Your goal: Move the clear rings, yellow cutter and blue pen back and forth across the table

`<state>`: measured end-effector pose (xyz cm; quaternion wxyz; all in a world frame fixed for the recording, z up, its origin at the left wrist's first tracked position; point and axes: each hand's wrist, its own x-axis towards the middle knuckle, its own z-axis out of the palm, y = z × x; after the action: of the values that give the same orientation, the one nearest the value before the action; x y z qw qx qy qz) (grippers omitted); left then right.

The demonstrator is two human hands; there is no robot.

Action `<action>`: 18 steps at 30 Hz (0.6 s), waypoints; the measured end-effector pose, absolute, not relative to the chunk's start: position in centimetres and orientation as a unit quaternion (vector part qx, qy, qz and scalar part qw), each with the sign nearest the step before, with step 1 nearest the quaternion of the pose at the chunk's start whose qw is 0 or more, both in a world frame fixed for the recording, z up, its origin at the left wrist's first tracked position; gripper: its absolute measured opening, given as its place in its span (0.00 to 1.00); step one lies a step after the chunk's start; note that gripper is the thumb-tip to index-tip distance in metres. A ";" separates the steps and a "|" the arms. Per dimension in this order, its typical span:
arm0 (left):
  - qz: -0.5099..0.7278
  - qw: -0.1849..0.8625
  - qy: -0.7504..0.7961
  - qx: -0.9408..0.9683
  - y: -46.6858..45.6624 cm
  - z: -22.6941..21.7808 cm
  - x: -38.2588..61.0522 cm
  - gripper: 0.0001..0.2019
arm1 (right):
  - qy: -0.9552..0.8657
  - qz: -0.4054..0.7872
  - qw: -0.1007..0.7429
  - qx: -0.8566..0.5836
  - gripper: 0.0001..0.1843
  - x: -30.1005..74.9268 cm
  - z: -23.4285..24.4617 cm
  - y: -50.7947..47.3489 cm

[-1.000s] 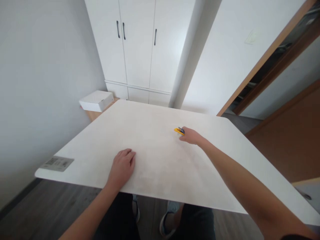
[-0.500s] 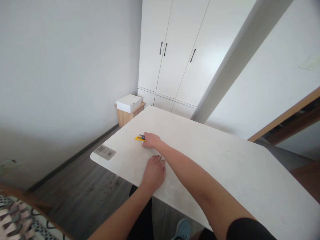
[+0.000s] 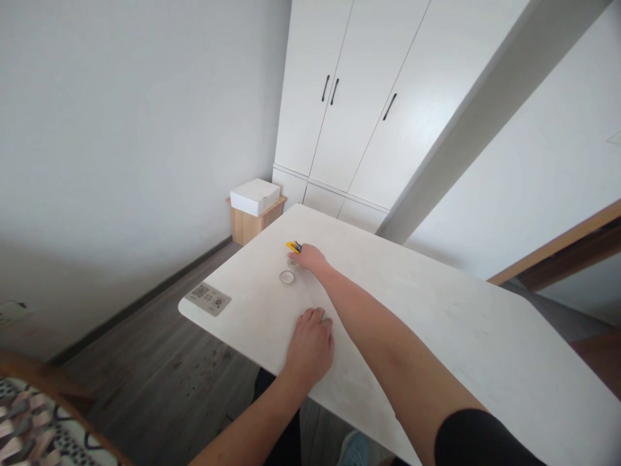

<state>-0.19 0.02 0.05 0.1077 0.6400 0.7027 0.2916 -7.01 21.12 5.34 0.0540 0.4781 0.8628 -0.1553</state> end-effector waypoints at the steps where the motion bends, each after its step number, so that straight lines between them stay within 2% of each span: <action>1: 0.292 0.108 0.703 0.639 0.0 0.1 -0.2 0.13 | 0.853 -0.159 0.046 0.495 0.31 -7.0 5.4 21.4; 9: 0.292 0.113 0.703 0.638 0.1 0.0 -0.3 0.13 | 0.806 -0.195 0.001 0.558 0.36 -6.8 4.7 23.1; 12: 0.287 0.118 0.704 0.639 0.1 0.0 -0.3 0.13 | 0.799 -0.197 -0.006 0.568 0.28 -4.8 4.6 23.0; 15: 0.282 0.119 0.708 0.637 0.1 0.2 -0.3 0.13 | 0.857 -0.162 0.019 0.488 0.19 -1.2 4.2 22.0; 18: 0.274 0.111 0.709 0.640 0.1 0.5 -0.3 0.12 | 0.911 -0.108 0.034 0.397 0.16 2.3 3.4 20.5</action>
<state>-0.28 0.07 0.46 0.1114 0.6403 0.7091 0.2735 2.29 20.50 3.38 0.0339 0.3973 0.9107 -0.1077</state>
